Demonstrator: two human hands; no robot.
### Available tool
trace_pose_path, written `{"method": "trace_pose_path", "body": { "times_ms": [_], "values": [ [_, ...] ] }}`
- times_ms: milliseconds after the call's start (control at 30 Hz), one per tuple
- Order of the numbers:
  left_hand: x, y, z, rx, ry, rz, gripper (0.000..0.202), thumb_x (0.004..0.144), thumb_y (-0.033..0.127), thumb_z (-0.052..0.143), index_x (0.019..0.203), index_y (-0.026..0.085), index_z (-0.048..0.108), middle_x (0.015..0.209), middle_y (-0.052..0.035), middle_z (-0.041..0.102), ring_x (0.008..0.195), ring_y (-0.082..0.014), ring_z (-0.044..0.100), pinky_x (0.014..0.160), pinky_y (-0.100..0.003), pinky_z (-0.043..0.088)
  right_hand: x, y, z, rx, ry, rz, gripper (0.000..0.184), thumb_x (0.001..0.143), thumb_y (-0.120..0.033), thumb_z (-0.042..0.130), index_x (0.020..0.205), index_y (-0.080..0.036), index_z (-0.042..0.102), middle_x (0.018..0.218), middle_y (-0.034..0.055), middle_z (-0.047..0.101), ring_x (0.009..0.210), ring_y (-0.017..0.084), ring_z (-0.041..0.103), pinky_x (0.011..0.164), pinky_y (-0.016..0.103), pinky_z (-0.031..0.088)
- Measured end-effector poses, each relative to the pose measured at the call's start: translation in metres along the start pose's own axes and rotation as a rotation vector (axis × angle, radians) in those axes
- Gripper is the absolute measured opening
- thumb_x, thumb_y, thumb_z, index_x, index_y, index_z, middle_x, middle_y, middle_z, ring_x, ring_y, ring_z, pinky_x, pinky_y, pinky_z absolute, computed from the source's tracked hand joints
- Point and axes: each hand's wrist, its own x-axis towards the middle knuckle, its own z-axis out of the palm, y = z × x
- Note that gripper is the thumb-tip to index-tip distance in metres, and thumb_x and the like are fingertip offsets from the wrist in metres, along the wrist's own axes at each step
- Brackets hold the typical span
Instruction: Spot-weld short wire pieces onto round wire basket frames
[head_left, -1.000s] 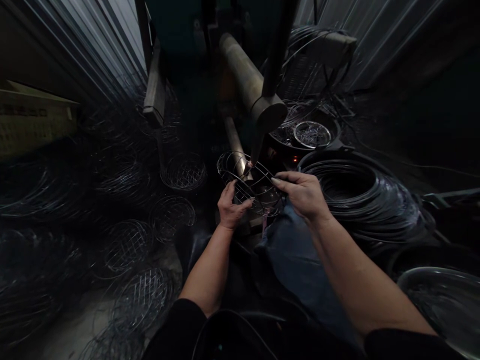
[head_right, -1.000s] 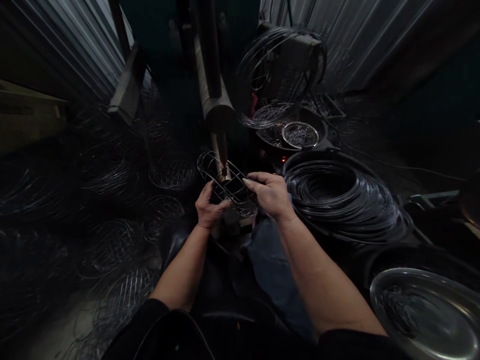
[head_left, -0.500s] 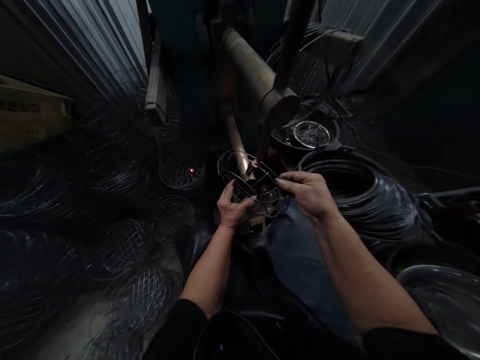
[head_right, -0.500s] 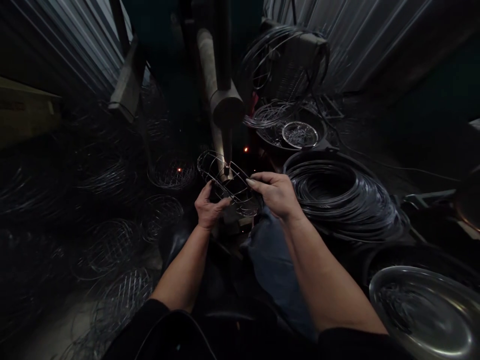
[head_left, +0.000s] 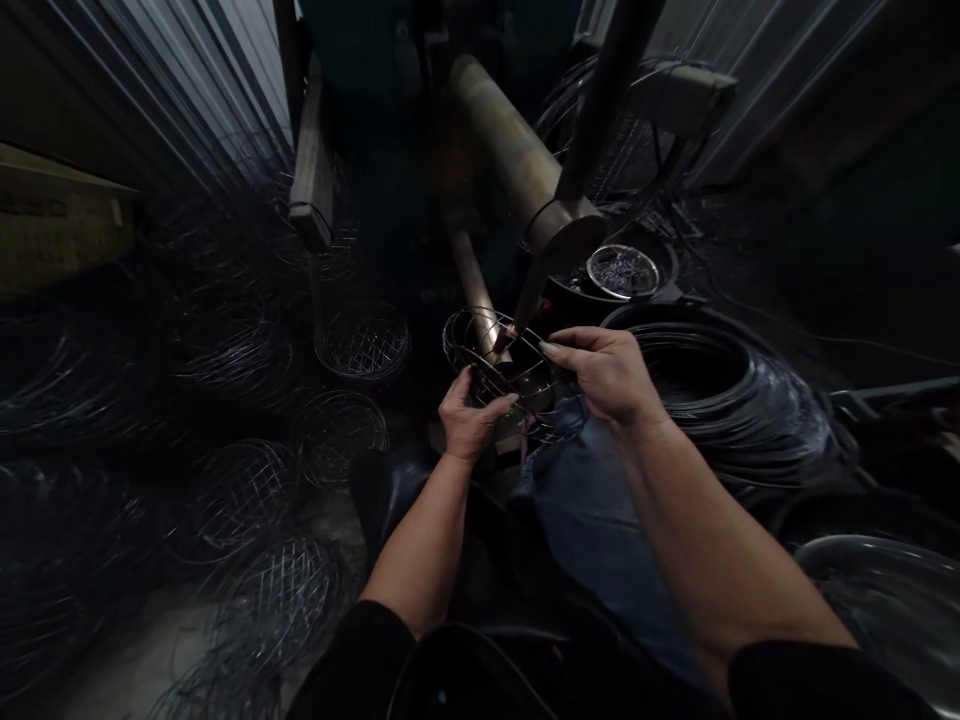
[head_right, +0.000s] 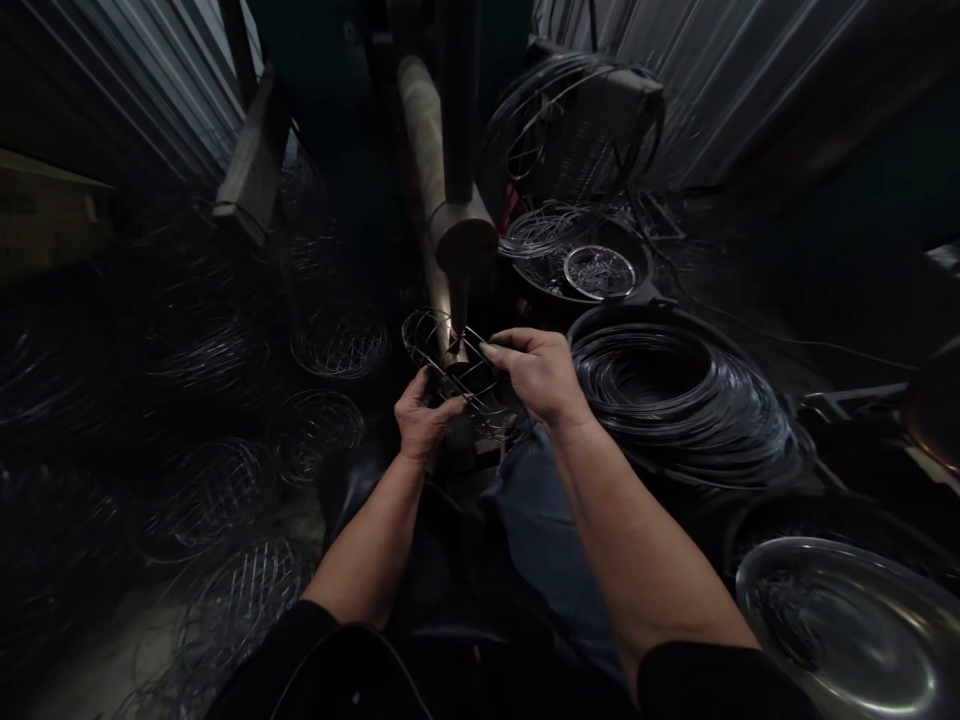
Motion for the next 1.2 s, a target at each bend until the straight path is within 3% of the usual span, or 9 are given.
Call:
{"method": "trace_pose_path", "body": {
  "times_ms": [133, 267, 367, 600, 700, 833, 967, 1200],
  "values": [
    [-0.005, -0.002, 0.003, -0.076, -0.058, -0.040, 0.051, 0.050, 0.018, 0.088, 0.098, 0.017, 0.070, 0.091, -0.0044, 0.068, 0.085, -0.0180, 0.064, 0.084, -0.031, 0.051, -0.009, 0.007, -0.022, -0.044, -0.117, -0.043, 0.028, 0.063, -0.042, 0.080, 0.078, -0.019, 0.074, 0.062, 0.0003, 0.063, 0.056, 0.012, 0.054, 0.052, 0.025, 0.041],
    [-0.003, -0.008, 0.001, -0.056, -0.099, 0.020, 0.058, 0.049, 0.020, 0.089, 0.103, 0.015, 0.068, 0.092, -0.0043, 0.067, 0.086, -0.0173, 0.063, 0.083, -0.030, 0.051, -0.020, 0.015, -0.041, 0.009, -0.159, 0.007, 0.031, 0.056, -0.040, 0.086, 0.077, -0.020, 0.076, 0.068, 0.0015, 0.068, 0.060, 0.013, 0.058, 0.057, 0.026, 0.046],
    [-0.001, -0.005, 0.002, -0.157, -0.144, -0.011, 0.047, 0.055, 0.021, 0.086, 0.098, 0.016, 0.068, 0.090, -0.0035, 0.068, 0.082, -0.0156, 0.063, 0.081, -0.029, 0.051, -0.019, 0.009, -0.032, 0.018, -0.095, -0.014, 0.031, 0.051, -0.039, 0.087, 0.072, -0.019, 0.075, 0.063, 0.0003, 0.066, 0.055, 0.012, 0.056, 0.054, 0.026, 0.045],
    [0.004, -0.001, 0.006, -0.198, -0.034, -0.096, 0.050, 0.050, 0.025, 0.087, 0.095, 0.015, 0.067, 0.083, -0.0022, 0.068, 0.074, -0.0148, 0.063, 0.074, -0.028, 0.051, 0.000, -0.006, -0.001, 0.022, 0.016, 0.021, 0.038, 0.043, -0.040, 0.089, 0.068, -0.016, 0.072, 0.054, -0.0008, 0.061, 0.045, 0.011, 0.051, 0.042, 0.025, 0.039],
    [0.005, -0.007, 0.006, -0.187, -0.063, -0.081, 0.049, 0.052, 0.025, 0.087, 0.097, 0.016, 0.068, 0.085, -0.0026, 0.068, 0.076, -0.0147, 0.063, 0.076, -0.027, 0.051, 0.002, 0.000, -0.007, 0.019, 0.008, 0.019, 0.037, 0.046, -0.040, 0.088, 0.071, -0.017, 0.073, 0.055, -0.0007, 0.062, 0.046, 0.012, 0.052, 0.043, 0.025, 0.040],
    [0.006, -0.012, 0.005, -0.146, -0.021, -0.089, 0.053, 0.051, 0.025, 0.087, 0.100, 0.016, 0.068, 0.087, -0.0027, 0.067, 0.075, -0.0136, 0.062, 0.075, -0.026, 0.051, -0.003, 0.014, -0.034, 0.045, -0.088, 0.032, 0.036, 0.053, -0.038, 0.087, 0.081, -0.020, 0.076, 0.067, 0.0002, 0.068, 0.057, 0.012, 0.059, 0.056, 0.026, 0.048],
    [0.008, -0.013, 0.003, -0.241, -0.029, -0.137, 0.055, 0.050, 0.024, 0.088, 0.101, 0.015, 0.068, 0.086, -0.0033, 0.068, 0.075, -0.0141, 0.063, 0.074, -0.028, 0.051, -0.010, 0.023, -0.055, 0.004, -0.137, 0.018, 0.030, 0.053, -0.034, 0.087, 0.077, -0.021, 0.077, 0.072, 0.0014, 0.071, 0.064, 0.014, 0.061, 0.064, 0.027, 0.049],
    [0.014, -0.013, 0.006, -0.355, 0.045, -0.197, 0.047, 0.050, 0.024, 0.087, 0.092, 0.011, 0.070, 0.076, -0.0023, 0.066, 0.066, -0.0098, 0.059, 0.066, -0.024, 0.046, -0.003, 0.001, -0.027, -0.105, -0.058, -0.077, 0.032, 0.051, -0.037, 0.085, 0.075, -0.018, 0.076, 0.066, 0.0012, 0.067, 0.059, 0.014, 0.058, 0.056, 0.028, 0.046]
  ]
}}
